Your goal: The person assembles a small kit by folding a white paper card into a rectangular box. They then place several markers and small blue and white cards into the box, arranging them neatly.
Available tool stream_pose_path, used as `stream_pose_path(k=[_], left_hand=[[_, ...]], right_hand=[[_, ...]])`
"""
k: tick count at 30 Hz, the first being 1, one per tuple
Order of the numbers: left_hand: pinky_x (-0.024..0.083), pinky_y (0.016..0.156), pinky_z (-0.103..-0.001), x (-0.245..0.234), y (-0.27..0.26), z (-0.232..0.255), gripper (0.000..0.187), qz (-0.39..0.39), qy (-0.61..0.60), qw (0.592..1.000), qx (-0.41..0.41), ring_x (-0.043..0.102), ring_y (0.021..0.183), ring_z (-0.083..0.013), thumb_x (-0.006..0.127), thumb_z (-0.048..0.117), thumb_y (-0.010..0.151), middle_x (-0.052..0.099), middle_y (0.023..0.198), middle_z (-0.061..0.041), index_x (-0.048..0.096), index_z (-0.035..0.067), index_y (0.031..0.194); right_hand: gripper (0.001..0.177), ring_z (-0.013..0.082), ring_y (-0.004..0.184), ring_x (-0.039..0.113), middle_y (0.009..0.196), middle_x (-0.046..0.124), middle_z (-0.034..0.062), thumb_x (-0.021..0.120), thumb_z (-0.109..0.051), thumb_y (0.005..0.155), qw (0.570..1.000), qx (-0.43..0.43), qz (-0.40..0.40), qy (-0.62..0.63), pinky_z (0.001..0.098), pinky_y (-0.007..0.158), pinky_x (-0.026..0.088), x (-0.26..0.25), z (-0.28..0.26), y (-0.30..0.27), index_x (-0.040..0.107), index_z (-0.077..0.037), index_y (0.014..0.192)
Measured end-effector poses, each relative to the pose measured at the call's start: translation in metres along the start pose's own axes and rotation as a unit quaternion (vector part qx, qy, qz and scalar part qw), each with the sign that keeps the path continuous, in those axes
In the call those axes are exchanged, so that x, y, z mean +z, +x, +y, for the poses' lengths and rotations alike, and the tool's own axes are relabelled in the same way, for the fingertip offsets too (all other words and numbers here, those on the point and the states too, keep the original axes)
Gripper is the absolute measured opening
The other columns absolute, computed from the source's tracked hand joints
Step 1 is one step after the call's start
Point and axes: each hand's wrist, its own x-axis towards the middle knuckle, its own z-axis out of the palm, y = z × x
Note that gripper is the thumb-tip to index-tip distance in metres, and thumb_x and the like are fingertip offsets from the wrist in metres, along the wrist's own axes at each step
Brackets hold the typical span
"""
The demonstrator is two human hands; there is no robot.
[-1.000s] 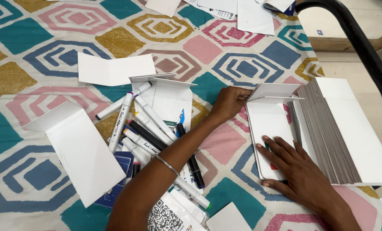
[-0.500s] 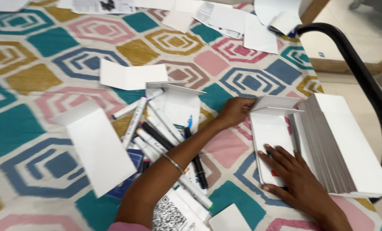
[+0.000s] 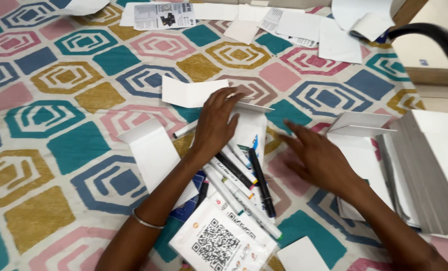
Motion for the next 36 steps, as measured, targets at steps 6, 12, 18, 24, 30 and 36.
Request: stream_pose_path(k=[6, 12, 18, 24, 30, 36], left_hand=[[0.029, 0.124, -0.055, 0.009, 0.003, -0.023, 0.029, 0.036, 0.091, 0.994, 0.050, 0.059, 0.128, -0.0254, 0.067, 0.002, 0.091, 0.069, 0.124, -0.009, 0.074, 0.007, 0.118], [0.028, 0.124, -0.054, -0.001, 0.013, 0.001, 0.013, 0.076, 0.099, 0.987, 0.098, 0.061, 0.128, -0.0237, 0.069, 0.006, 0.090, 0.072, 0.122, -0.006, 0.076, 0.009, 0.100], [0.028, 0.128, -0.053, -0.020, 0.022, 0.022, 0.021, 0.103, 0.049, 0.989, 0.096, 0.063, 0.125, -0.0206, 0.068, 0.007, 0.099, 0.070, 0.124, -0.005, 0.072, 0.006, 0.119], [0.026, 0.121, -0.052, -0.013, 0.020, 0.007, 0.041, -0.010, 0.081, 0.993, 0.085, 0.058, 0.126, -0.0271, 0.066, 0.005, 0.089, 0.069, 0.126, -0.012, 0.066, 0.003, 0.130], [0.028, 0.127, -0.049, 0.006, 0.006, -0.006, 0.026, -0.021, 0.163, 0.981, 0.106, 0.059, 0.130, -0.0235, 0.062, -0.001, 0.089, 0.071, 0.116, -0.008, 0.068, 0.007, 0.113], [0.035, 0.123, -0.051, -0.010, 0.013, 0.011, 0.015, 0.024, 0.153, 0.980, 0.122, 0.062, 0.125, -0.0271, 0.064, -0.003, 0.090, 0.070, 0.106, -0.010, 0.065, 0.004, 0.103]], right_hand=[[0.040, 0.0258, 0.091, 0.073, 0.162, 0.046, 0.0088, 0.071, -0.018, 0.093, 0.943, 0.133, 0.048, 0.301, 0.0385, 0.080, 0.061, 0.051, 0.006, 0.081, 0.064, -0.011, 0.132], [0.049, 0.0257, 0.117, 0.067, 0.154, 0.046, 0.0126, 0.065, -0.009, 0.093, 0.908, 0.088, 0.115, 0.393, 0.0367, 0.092, 0.063, 0.037, -0.012, 0.067, 0.054, -0.008, 0.141], [0.058, 0.0356, 0.133, 0.058, 0.157, 0.042, 0.0182, 0.061, -0.007, 0.098, 0.936, -0.039, 0.218, 0.275, 0.0413, 0.104, 0.056, -0.024, -0.028, 0.045, 0.043, -0.003, 0.152], [0.054, 0.0323, 0.121, 0.067, 0.149, 0.054, 0.0147, 0.064, -0.011, 0.096, 0.959, 0.078, 0.104, 0.253, 0.0385, 0.093, 0.061, -0.024, -0.012, 0.050, 0.049, -0.015, 0.147], [0.079, 0.0338, 0.130, 0.061, 0.147, 0.055, 0.0203, 0.063, -0.008, 0.094, 0.921, 0.095, 0.004, 0.378, 0.0404, 0.102, 0.055, 0.036, 0.010, 0.055, 0.023, -0.018, 0.160], [0.081, 0.0298, 0.134, 0.057, 0.154, 0.050, 0.0205, 0.055, 0.004, 0.094, 0.844, 0.074, 0.010, 0.531, 0.0407, 0.106, 0.052, 0.044, 0.005, 0.059, 0.015, -0.018, 0.162]])
